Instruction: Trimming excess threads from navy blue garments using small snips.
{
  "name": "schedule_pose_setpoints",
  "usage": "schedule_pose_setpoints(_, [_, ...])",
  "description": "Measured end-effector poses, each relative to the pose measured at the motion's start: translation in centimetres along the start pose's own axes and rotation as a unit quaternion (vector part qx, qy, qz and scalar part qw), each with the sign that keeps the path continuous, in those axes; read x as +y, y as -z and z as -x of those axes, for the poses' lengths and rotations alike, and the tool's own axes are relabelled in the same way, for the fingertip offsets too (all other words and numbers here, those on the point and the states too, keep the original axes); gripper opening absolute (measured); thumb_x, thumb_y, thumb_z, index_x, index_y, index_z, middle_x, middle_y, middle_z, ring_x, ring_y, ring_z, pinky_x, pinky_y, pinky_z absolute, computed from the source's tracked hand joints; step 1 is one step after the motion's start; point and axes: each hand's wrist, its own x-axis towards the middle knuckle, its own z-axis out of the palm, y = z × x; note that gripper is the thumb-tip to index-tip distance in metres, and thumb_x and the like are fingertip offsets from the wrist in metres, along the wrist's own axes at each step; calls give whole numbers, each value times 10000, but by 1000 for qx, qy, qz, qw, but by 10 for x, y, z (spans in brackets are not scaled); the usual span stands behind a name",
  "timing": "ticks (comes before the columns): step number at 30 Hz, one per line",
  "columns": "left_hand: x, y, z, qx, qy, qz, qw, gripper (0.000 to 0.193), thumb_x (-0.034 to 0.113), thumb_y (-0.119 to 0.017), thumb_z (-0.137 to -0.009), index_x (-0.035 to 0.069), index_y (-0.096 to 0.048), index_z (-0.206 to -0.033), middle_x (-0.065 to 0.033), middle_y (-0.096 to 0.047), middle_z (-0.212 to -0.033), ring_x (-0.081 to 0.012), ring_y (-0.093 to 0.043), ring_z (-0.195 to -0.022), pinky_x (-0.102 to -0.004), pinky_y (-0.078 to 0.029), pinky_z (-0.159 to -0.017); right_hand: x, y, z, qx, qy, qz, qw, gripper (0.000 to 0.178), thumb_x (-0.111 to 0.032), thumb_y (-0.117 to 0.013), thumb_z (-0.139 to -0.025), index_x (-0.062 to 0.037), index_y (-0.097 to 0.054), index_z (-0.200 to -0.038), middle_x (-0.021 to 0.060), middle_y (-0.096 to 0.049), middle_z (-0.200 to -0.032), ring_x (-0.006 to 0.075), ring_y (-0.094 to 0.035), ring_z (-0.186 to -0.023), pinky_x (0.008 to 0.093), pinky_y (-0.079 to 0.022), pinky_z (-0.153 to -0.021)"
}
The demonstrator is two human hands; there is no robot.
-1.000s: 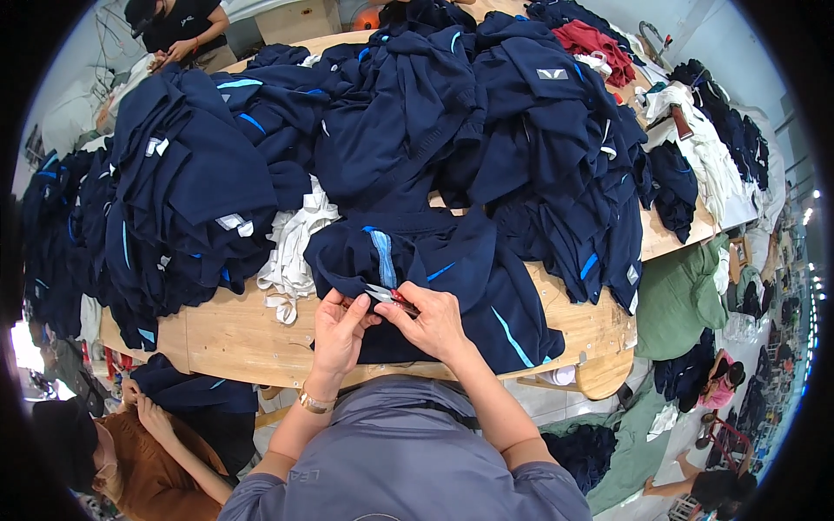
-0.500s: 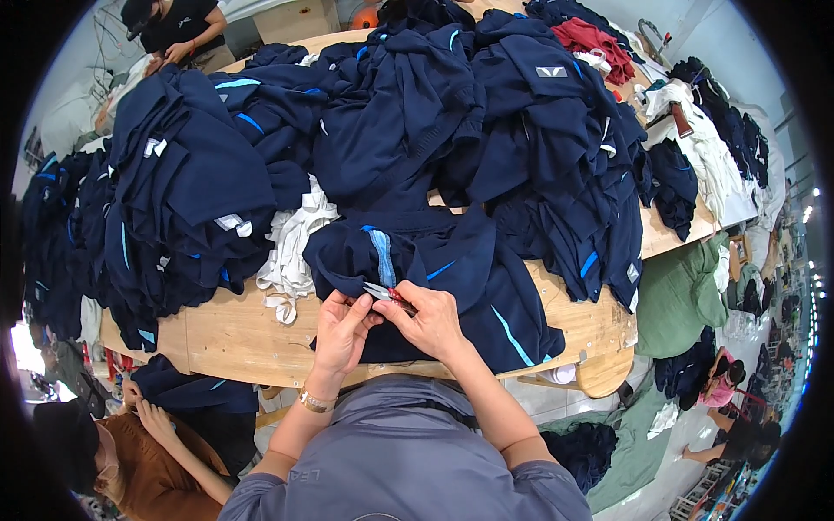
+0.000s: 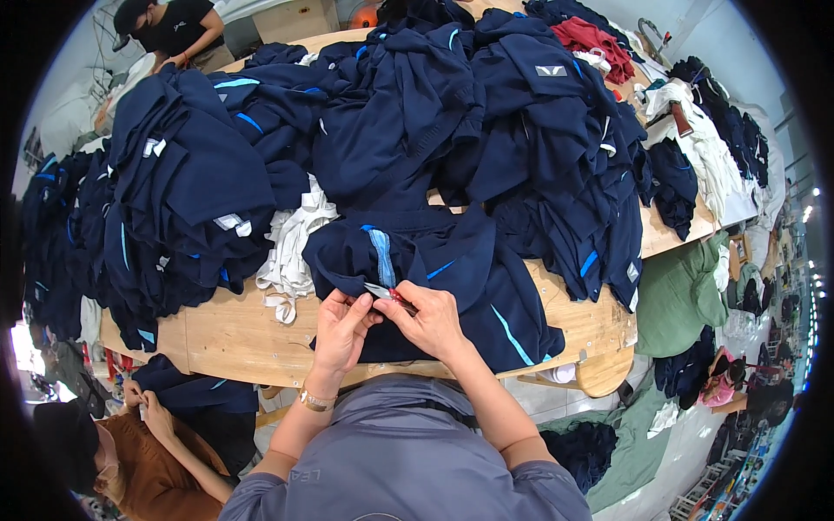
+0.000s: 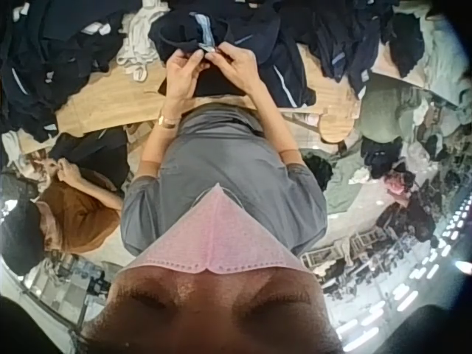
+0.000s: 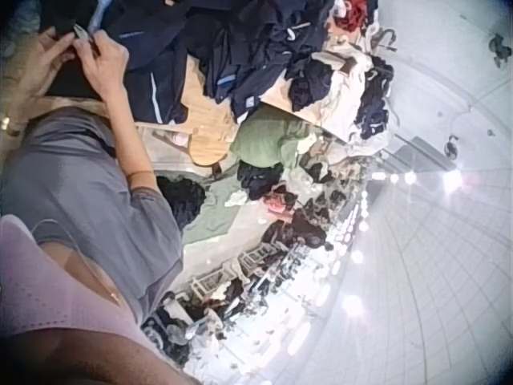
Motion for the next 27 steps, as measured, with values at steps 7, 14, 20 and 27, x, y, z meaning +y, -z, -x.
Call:
schedule_pose_setpoints(7, [0,1,0,-8,-7,-17,1000,153,61,-582,-868,34,-548,-1015,-46,-605,-901,-113,-594,-786,-251,-518,-673,-1,1,0,-5,2,1,1000,355,-315,-654,-808,-38,-510,-641,101,-478,-500,232,-462,-407,301,-340,-409])
schedule_pose_setpoints(14, [2,1,1,9,16,3,1000,138,84,-605,-857,22,-550,-967,-73,-620,-929,-121,-590,-797,-274,-511,-680,4,0,2,-1,-66,-68,996,282,-233,-635,-829,-4,-535,-697,58,-446,-520,100,-402,-466,256,-323,-441])
schedule_pose_setpoints(20, [8,0,1,28,40,66,997,125,128,-560,-892,55,-547,-993,-59,-624,-936,-136,-603,-833,-275,-505,-673,15,0,6,80,-122,-157,977,317,-267,-605,-869,-16,-481,-720,-8,-389,-546,45,-321,-538,236,-287,-444])
schedule_pose_setpoints(27, [6,1,-1,29,30,85,995,116,120,-534,-904,50,-547,-997,-74,-629,-949,-161,-616,-859,-299,-522,-746,3,1,7,68,-36,-7,997,317,-274,-666,-812,-27,-500,-701,57,-454,-528,146,-429,-432,268,-340,-430])
